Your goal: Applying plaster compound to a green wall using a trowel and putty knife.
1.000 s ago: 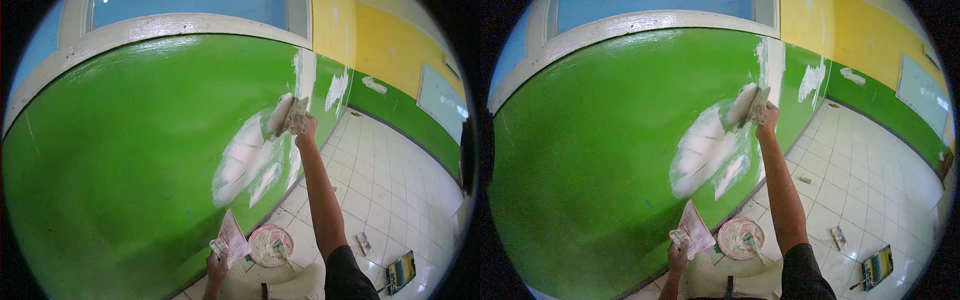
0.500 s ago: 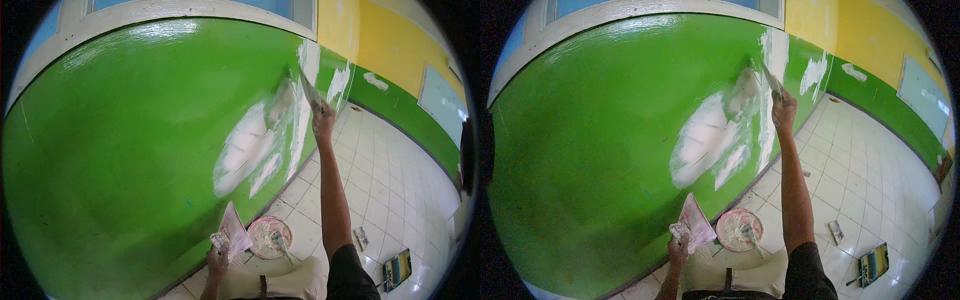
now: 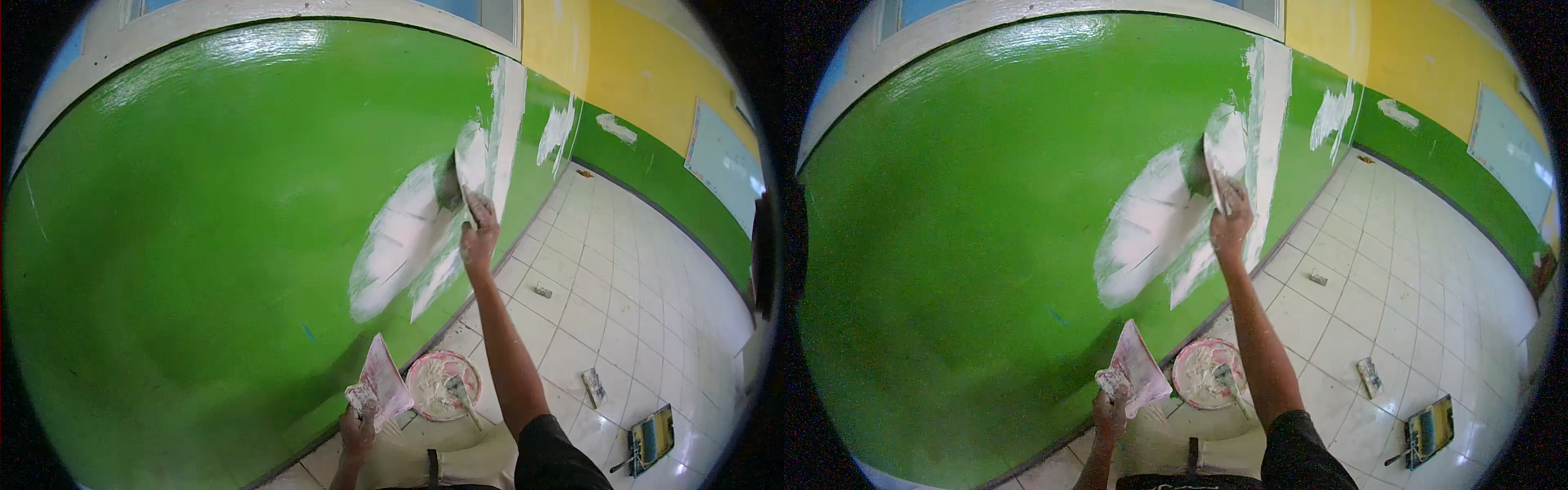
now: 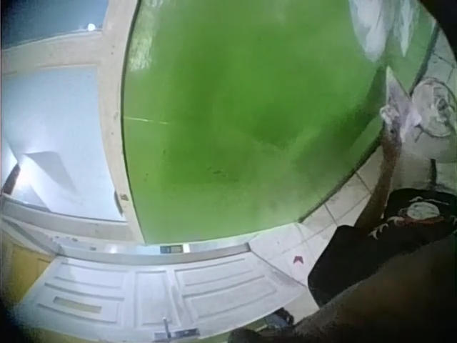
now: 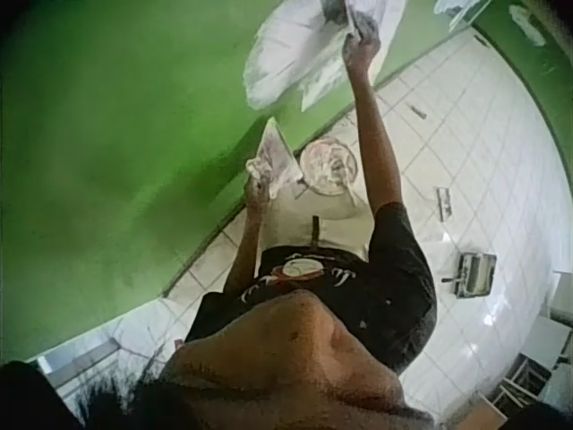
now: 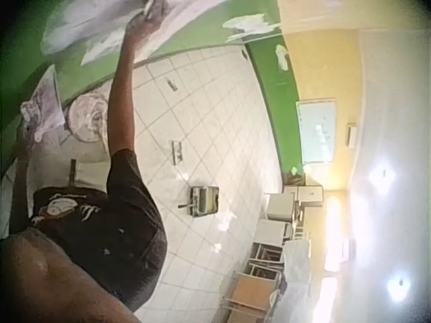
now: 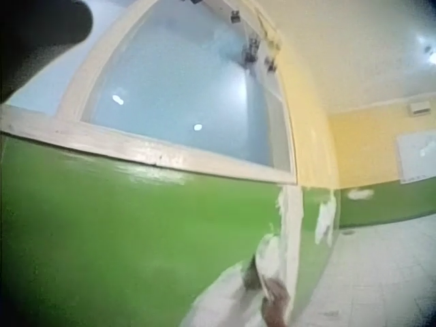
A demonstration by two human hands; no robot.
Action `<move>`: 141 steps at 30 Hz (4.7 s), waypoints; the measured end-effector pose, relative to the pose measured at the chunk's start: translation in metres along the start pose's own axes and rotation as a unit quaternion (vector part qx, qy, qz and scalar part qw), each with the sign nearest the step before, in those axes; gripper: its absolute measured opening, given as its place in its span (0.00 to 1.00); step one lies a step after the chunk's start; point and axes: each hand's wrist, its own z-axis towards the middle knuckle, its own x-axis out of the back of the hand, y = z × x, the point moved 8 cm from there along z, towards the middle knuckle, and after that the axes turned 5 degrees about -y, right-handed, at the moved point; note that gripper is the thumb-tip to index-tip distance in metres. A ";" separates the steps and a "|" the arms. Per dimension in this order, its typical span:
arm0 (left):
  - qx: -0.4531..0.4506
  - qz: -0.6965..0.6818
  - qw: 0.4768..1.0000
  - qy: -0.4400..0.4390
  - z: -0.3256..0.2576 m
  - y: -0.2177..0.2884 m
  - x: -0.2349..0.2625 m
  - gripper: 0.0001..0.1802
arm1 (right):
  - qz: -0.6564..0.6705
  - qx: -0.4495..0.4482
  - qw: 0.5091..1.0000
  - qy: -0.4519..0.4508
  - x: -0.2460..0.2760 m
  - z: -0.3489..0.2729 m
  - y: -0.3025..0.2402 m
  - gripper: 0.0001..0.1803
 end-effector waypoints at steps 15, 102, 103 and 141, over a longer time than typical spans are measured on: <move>0.016 -0.030 0.999 -0.003 -0.002 -0.004 -0.007 0.14 | 0.047 -0.011 0.999 0.012 -0.029 -0.099 -0.088 0.22; 0.141 -0.424 0.892 0.072 -0.042 0.024 0.040 0.24 | 0.030 -0.054 0.998 0.031 -0.020 -0.149 -0.041 0.26; 0.147 -0.428 0.887 0.095 -0.046 0.028 0.045 0.24 | 0.060 -0.056 0.996 0.027 -0.023 -0.160 -0.041 0.24; 0.093 -0.568 0.813 -0.093 0.009 0.117 -0.077 0.22 | 0.165 -0.263 0.935 -0.169 0.202 -0.242 -0.037 0.13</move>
